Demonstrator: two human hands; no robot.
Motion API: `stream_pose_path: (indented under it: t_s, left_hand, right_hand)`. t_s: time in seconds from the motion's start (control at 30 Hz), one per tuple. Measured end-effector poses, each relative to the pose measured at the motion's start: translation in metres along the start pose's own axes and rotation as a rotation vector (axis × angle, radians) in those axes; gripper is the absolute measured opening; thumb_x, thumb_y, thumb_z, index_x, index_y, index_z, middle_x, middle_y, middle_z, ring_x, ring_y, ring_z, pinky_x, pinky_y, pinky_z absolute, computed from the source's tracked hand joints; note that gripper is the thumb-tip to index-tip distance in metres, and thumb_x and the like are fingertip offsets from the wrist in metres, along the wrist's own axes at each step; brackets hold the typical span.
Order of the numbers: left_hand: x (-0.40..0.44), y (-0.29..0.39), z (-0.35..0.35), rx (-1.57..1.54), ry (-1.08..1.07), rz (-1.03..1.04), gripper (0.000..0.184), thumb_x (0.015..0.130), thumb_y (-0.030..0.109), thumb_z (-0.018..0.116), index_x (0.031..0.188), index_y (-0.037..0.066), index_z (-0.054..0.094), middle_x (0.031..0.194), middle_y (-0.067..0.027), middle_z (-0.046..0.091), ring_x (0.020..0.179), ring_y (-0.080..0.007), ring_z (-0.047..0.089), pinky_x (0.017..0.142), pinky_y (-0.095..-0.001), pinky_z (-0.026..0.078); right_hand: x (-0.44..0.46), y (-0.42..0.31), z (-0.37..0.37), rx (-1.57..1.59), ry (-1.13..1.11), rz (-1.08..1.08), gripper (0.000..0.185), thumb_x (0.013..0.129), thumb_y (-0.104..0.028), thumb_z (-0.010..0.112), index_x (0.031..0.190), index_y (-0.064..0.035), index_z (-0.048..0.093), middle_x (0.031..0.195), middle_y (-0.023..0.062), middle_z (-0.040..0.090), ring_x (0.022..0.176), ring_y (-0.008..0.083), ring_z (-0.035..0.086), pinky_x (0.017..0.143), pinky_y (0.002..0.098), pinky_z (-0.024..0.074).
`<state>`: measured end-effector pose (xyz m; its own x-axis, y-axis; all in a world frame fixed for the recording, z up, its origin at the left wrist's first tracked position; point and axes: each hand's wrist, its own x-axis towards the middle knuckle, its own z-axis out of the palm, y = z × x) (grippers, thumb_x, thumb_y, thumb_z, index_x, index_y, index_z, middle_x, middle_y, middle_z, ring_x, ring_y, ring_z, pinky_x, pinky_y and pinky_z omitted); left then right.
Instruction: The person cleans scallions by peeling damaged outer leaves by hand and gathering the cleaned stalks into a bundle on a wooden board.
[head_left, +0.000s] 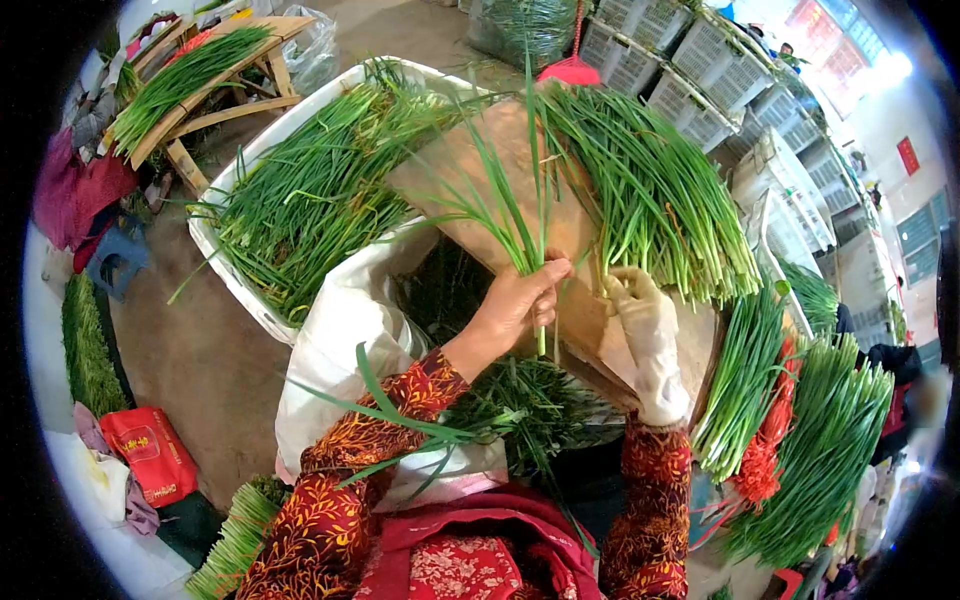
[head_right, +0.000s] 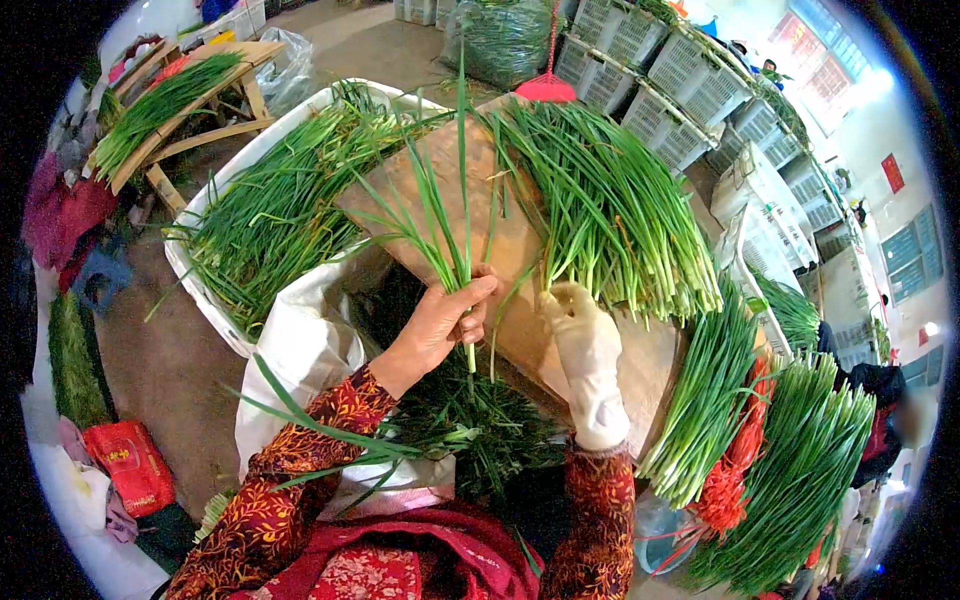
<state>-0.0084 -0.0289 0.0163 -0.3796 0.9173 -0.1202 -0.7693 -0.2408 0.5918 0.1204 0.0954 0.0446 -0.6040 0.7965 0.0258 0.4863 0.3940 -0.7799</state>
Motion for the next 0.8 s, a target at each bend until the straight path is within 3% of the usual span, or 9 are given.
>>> stream_pose_path:
  t_s: [0.07,0.1,0.23,0.3,0.33,0.4,0.47,0.6,0.8]
  left_hand:
    - [0.002,-0.001,0.002,0.017,0.005,0.017,0.015,0.084,0.019,0.058,0.094,0.010,0.051,0.077,0.0038,0.053,0.048,-0.0021,0.036,0.042,-0.0186,0.029]
    - [0.001,0.001,0.001,0.032,0.005,0.016,0.015,0.084,0.019,0.058,0.094,0.010,0.051,0.080,0.0034,0.054,0.049,-0.0020,0.036,0.042,-0.0187,0.030]
    - [0.001,0.006,-0.003,0.094,0.001,0.011,0.015,0.084,0.021,0.057,0.093,0.010,0.051,0.083,0.0041,0.054,0.049,-0.0015,0.037,0.042,-0.0183,0.030]
    - [0.001,0.006,-0.005,0.123,0.025,0.007,0.015,0.084,0.021,0.057,0.092,0.010,0.051,0.083,0.0042,0.054,0.050,-0.0015,0.037,0.042,-0.0181,0.030]
    - [0.002,0.007,-0.005,0.131,-0.004,0.006,0.016,0.084,0.022,0.058,0.092,0.010,0.051,0.083,0.0042,0.053,0.050,-0.0016,0.036,0.042,-0.0180,0.030]
    - [0.000,0.003,-0.005,0.131,-0.020,-0.003,0.018,0.084,0.023,0.058,0.092,0.009,0.050,0.083,0.0041,0.053,0.050,-0.0017,0.036,0.042,-0.0179,0.030]
    - [-0.001,-0.004,-0.001,0.160,0.012,-0.065,0.020,0.083,0.025,0.059,0.090,0.008,0.050,0.082,0.0044,0.051,0.050,-0.0018,0.036,0.042,-0.0179,0.030]
    - [-0.005,-0.006,0.000,0.220,-0.085,-0.141,0.023,0.081,0.027,0.062,0.088,0.008,0.051,0.069,0.0067,0.047,0.047,-0.0024,0.033,0.041,-0.0184,0.031]
    - [-0.010,-0.003,0.001,0.230,-0.047,-0.127,0.019,0.082,0.023,0.060,0.091,0.008,0.053,0.066,0.0074,0.045,0.049,-0.0018,0.039,0.039,-0.0164,0.029]
  right_hand:
    - [0.010,-0.008,0.005,-0.602,0.051,-0.043,0.031,0.077,-0.033,0.063,0.097,-0.0088,0.059,0.072,0.0083,0.063,0.063,0.0230,0.060,0.059,0.0326,0.0448]
    - [0.011,-0.013,0.008,-0.672,0.014,0.000,0.037,0.076,-0.039,0.062,0.098,-0.0096,0.057,0.075,0.0113,0.063,0.070,0.0304,0.061,0.064,0.0385,0.0455]
    - [0.017,0.004,0.009,-0.691,0.009,-0.083,0.035,0.077,-0.038,0.060,0.097,-0.0088,0.057,0.069,0.0116,0.062,0.064,0.0281,0.060,0.062,0.0364,0.0456]
    - [0.001,-0.014,-0.003,-0.179,-0.146,0.083,0.026,0.080,-0.030,0.059,0.092,-0.0072,0.058,0.063,0.0083,0.060,0.058,0.0206,0.058,0.055,0.0299,0.0446]
    - [-0.009,-0.020,-0.007,-0.177,-0.149,0.085,0.026,0.080,-0.030,0.059,0.092,-0.0072,0.058,0.063,0.0083,0.060,0.058,0.0206,0.058,0.055,0.0299,0.0446]
    - [-0.033,-0.026,-0.012,0.471,-0.309,0.259,0.019,0.081,-0.023,0.059,0.088,-0.0057,0.058,0.059,0.0044,0.057,0.054,0.0124,0.054,0.050,0.0233,0.0417]
    - [-0.046,-0.028,-0.002,0.478,-0.279,0.268,0.015,0.081,-0.019,0.059,0.086,-0.0047,0.058,0.059,0.0032,0.056,0.054,0.0084,0.053,0.049,0.0213,0.0411]
    - [-0.053,-0.019,0.016,0.080,-0.210,-0.017,0.018,0.079,-0.019,0.062,0.088,-0.0042,0.058,0.063,0.0046,0.058,0.057,0.0100,0.055,0.055,0.0240,0.0436]
    - [-0.031,-0.028,0.021,0.581,-0.081,0.034,0.026,0.081,-0.019,0.062,0.096,0.0008,0.054,0.084,0.0045,0.060,0.071,0.0094,0.054,0.060,0.0225,0.0430]
